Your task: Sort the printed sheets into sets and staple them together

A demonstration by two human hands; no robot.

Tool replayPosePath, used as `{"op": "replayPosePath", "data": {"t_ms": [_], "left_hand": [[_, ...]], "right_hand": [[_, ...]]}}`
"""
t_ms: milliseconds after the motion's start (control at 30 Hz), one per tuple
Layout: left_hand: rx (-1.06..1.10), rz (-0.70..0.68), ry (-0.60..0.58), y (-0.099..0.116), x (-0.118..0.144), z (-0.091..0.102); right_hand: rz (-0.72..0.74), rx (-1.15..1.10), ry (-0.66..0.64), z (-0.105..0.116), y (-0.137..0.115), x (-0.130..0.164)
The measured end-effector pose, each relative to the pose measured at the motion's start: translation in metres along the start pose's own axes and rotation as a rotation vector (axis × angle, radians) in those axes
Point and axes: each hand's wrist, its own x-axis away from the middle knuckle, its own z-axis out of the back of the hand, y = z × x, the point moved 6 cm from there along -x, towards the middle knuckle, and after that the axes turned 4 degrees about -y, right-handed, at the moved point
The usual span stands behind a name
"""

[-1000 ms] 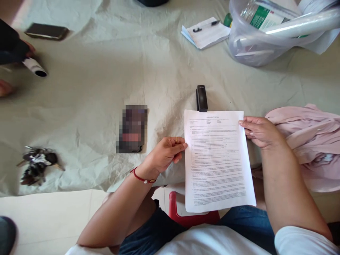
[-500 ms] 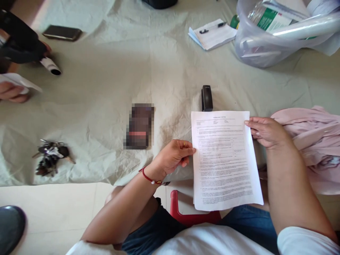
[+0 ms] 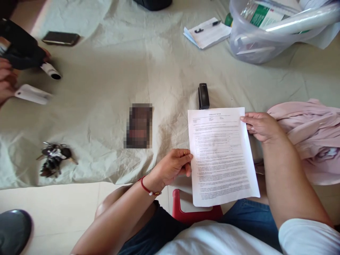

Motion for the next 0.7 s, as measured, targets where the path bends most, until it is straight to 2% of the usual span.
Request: {"op": "replayPosePath", "data": {"t_ms": [133,300,567,700], "left_hand": [[0.033,0.038,0.005,-0.008,-0.001,0.0],[-0.053,0.074,-0.021,-0.018,0.0,-0.002],[-0.281,0.204,-0.262,-0.037,0.015,-0.017],[-0.326,0.222,-0.437,-0.04,0.022,-0.024]], "right_hand": [[0.003,0.0,0.034,0.0,0.0,0.0],[-0.008,-0.026,0.045,0.001,0.0,0.0],[-0.013,-0.024,0.032,0.002,0.0,0.0],[-0.036,-0.009,0.042,0.0,0.0,0.0]]}}
